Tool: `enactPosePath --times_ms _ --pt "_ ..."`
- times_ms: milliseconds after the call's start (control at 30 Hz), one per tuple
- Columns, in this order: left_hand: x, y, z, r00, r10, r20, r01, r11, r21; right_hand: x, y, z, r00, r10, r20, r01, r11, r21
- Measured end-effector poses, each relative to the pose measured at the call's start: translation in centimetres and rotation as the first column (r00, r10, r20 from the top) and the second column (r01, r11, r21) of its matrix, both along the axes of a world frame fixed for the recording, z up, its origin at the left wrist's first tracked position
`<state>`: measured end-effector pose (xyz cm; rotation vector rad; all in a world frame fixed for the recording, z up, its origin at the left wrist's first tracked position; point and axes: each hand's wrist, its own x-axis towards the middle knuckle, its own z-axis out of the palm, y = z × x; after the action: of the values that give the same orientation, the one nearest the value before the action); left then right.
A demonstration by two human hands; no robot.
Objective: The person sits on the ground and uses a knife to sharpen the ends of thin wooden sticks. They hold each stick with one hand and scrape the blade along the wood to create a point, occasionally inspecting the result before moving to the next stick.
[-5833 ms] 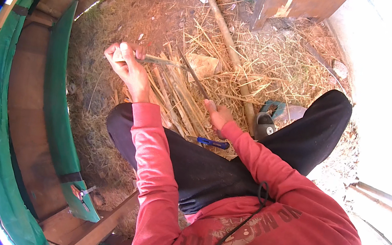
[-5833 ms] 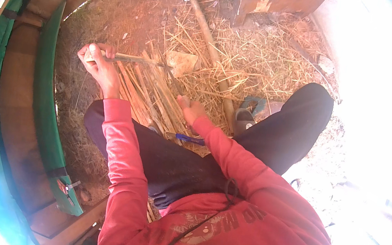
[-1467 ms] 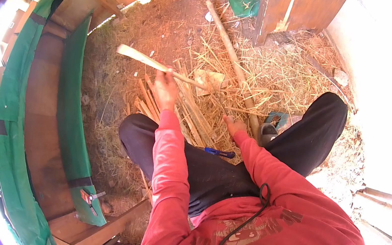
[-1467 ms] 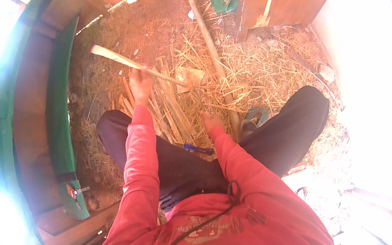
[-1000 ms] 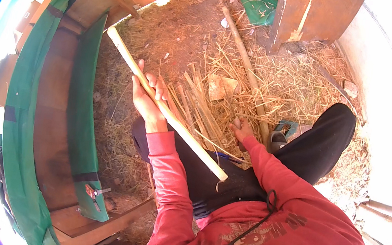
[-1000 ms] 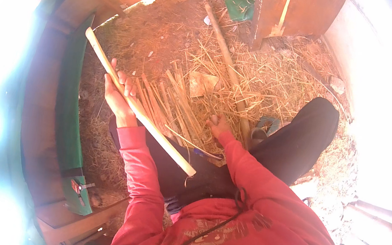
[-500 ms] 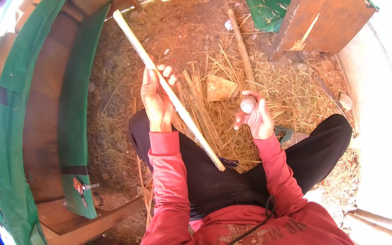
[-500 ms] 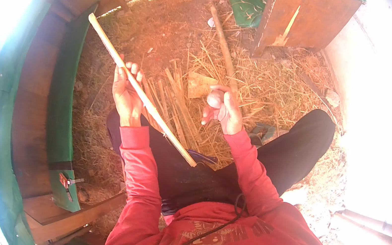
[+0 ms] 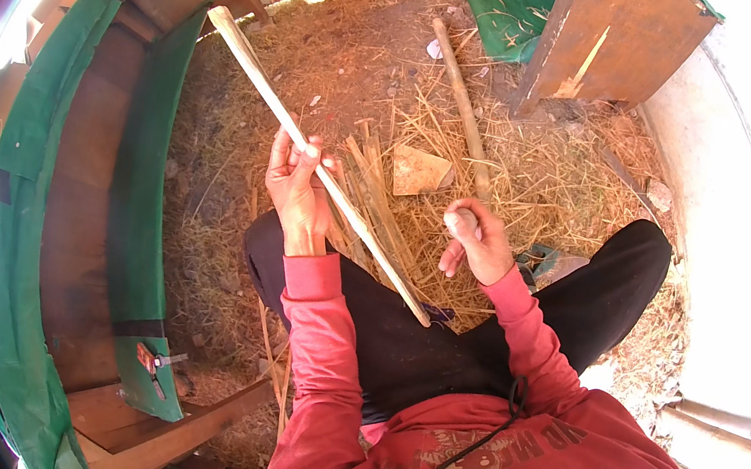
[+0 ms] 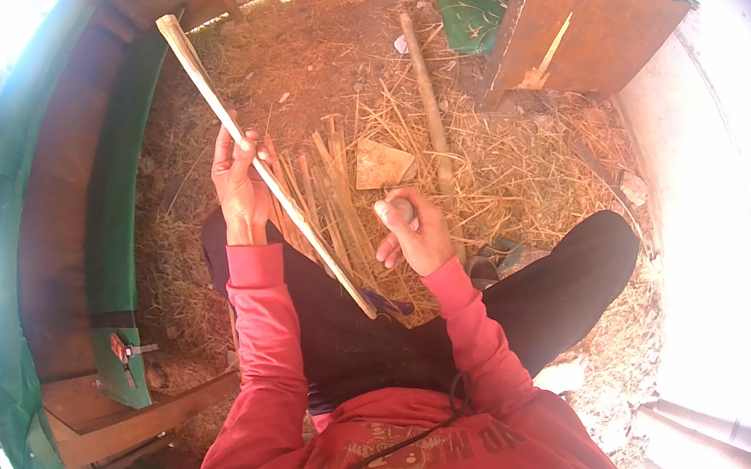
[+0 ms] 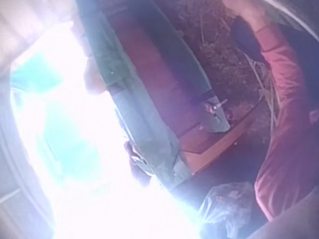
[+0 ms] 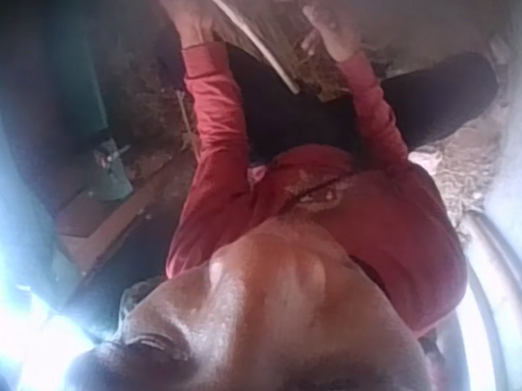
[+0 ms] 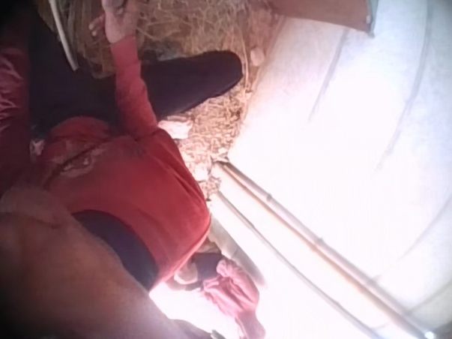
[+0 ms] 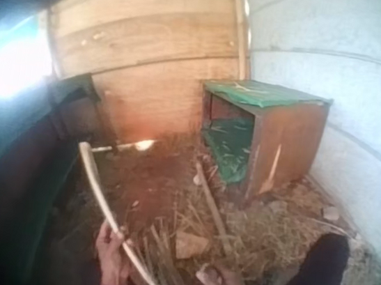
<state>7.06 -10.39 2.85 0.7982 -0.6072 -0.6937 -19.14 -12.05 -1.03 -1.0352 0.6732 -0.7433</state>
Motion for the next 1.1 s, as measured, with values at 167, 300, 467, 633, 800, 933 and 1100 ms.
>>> enactPosePath --times_ms 167,300,467,633,800,933,1100 --pt "-0.8 0.0 0.9 1.0 0.005 0.005 -0.005 0.998 0.063 -0.7 0.6 5.3 0.989 0.001 0.15 0.015 0.994 -0.104" --pt "-0.9 -0.1 1.2 0.997 -0.057 0.041 0.056 0.998 0.037 -0.9 0.8 5.2 0.987 -0.039 0.154 0.054 0.994 -0.094" --pt "-1.4 -0.4 1.6 0.98 -0.2 0.007 0.2 0.979 -0.025 -1.1 -0.2 2.6 1.0 0.008 0.011 -0.007 0.999 -0.035" --pt "-1.4 -1.0 2.0 0.972 -0.233 0.041 0.234 0.971 -0.041 0.3 -1.0 -3.6 0.998 -0.031 -0.048 0.036 0.993 0.117" --pt "-1.1 -1.0 1.8 0.993 -0.116 -0.004 0.116 0.993 0.012 0.9 -1.4 -2.3 0.985 -0.059 -0.159 0.082 0.986 0.142" --pt "-0.2 -0.7 1.4 0.998 -0.029 -0.054 0.03 0.999 0.025 0.6 -1.7 -1.1 0.924 -0.077 -0.374 0.099 0.994 0.04" --pt "-0.2 -0.7 1.3 0.995 0.038 -0.088 -0.032 0.997 0.074 -0.4 -2.9 -3.0 0.92 -0.127 -0.371 0.139 0.99 0.006"
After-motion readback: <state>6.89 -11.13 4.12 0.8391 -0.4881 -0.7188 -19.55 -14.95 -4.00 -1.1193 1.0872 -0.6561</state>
